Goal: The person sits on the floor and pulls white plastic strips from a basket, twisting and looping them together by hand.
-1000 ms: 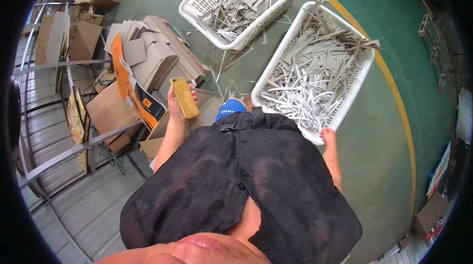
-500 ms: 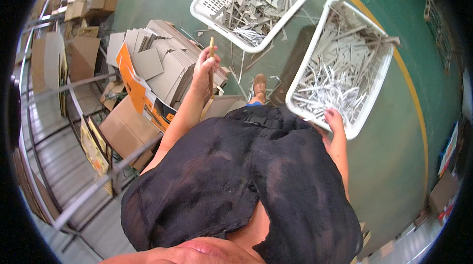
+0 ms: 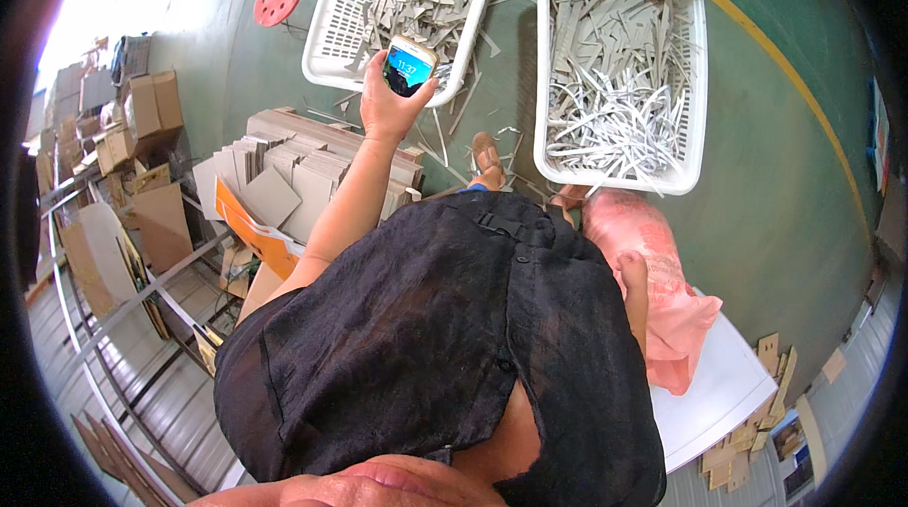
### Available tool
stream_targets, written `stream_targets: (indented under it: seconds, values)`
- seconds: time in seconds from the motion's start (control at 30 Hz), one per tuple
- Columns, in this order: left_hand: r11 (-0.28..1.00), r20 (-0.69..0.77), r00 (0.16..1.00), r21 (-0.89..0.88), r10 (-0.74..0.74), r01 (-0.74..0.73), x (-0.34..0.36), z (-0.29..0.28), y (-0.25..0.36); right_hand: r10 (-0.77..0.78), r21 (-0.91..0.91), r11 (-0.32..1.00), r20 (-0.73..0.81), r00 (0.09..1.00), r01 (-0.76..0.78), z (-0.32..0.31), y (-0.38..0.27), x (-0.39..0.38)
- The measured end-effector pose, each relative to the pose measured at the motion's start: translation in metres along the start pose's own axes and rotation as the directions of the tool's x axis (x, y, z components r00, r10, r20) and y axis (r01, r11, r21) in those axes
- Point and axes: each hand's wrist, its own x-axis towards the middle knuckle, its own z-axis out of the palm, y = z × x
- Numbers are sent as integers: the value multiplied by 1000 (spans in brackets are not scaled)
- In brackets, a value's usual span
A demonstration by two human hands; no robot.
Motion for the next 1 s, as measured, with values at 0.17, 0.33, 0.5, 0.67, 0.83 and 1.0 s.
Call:
stream_targets:
  seconds: [0.17, 0.33, 0.5, 0.67, 0.83, 1.0]
  values:
    - [997, 32, 997, 40, 65, -66, 3, 47, 46, -169, 175, 977, 275, 947, 123, 53, -19, 22]
    - [348, 513, 834, -759, -202, 551, -38, 144, -33, -38, -192, 977, 279, 960, 95, 69, -4, 29]
    - [-8, 779, 612, -619, -141, 786, -65, 250, -63, -307, -528, 767, 196, 931, 364, 92, 32, 45]
    - [-166, 824, 563, -564, -55, 809, -71, 336, -103, -473, -536, 538, 446, 760, 650, 86, 59, 77]
    - [-242, 783, 623, -604, -2, 759, -53, 408, -145, -582, -311, 509, 562, 587, 803, 82, 62, 109]
    - [-409, 718, 688, -598, 111, 690, -56, 446, -150, -648, -310, 355, 599, 471, 882, 59, 65, 132]
